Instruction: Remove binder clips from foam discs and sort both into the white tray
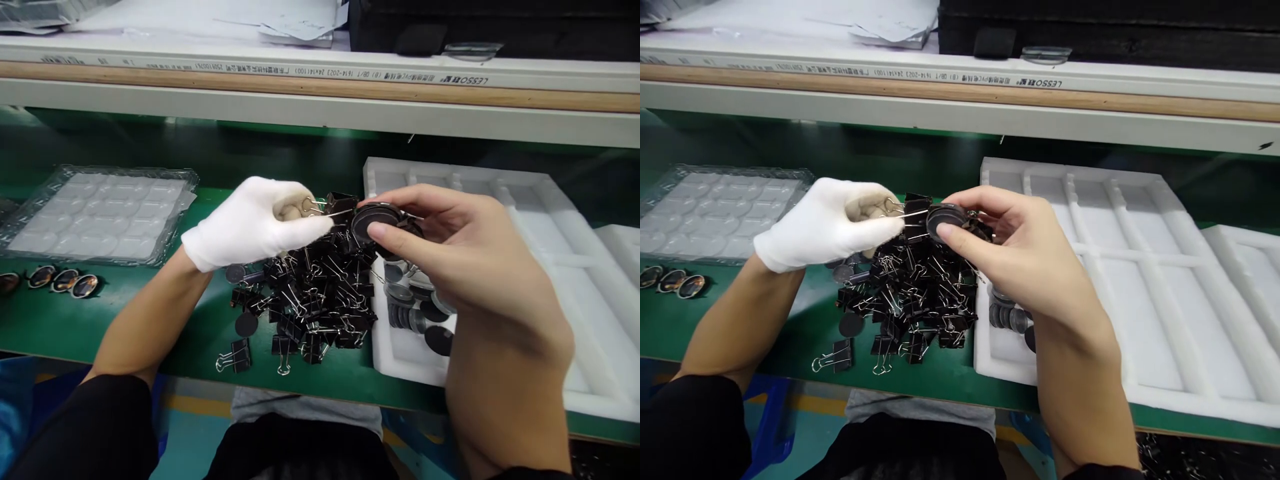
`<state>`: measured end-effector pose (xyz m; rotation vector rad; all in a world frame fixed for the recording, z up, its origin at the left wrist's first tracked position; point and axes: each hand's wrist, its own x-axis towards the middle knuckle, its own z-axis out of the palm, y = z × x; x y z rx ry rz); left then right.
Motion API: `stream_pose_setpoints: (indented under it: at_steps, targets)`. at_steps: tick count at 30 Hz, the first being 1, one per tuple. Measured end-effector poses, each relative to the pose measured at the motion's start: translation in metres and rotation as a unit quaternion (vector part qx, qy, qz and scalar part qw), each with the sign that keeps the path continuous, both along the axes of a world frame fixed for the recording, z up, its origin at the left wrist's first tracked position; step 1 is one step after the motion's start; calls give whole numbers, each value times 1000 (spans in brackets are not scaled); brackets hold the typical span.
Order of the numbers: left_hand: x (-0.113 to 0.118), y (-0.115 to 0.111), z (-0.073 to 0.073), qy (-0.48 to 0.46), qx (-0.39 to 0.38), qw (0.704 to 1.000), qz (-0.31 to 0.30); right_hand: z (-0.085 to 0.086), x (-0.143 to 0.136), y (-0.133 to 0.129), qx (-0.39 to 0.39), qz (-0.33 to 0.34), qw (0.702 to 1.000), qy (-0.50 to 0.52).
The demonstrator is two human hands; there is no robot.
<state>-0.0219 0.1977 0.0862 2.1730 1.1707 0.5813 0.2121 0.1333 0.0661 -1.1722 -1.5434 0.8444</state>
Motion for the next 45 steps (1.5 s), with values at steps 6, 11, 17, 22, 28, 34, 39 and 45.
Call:
stream_pose_setpoints:
  at_steps: [6,11,17,22,28,34,39,45]
  targets:
    - [1,-6,-5,-59,-14,998,-17,8,15,-1,4,-28,999,-37]
    - [5,-9,-11,-45,15,998,-33,8,20,-1,51,-31,994,-87]
    - [11,-10,-17,-30,17,999,-25,3,21,-2,84,-27,985,-148]
    - [8,-9,-14,-12,21,999,-23,2,19,-1,91,-40,977,-187]
    - [7,1,-13,-79,-161,979,-95,-4,10,1,172,-3,964,-202]
    - [10,-1,-9,-108,-131,985,-28,-5,8,3,321,31,897,-302]
    - [9,-2,-8,-44,-22,998,-35,-5,19,9,141,100,980,-99]
    - [12,-4,-16,-30,12,999,-33,-13,6,13,20,-16,996,-84]
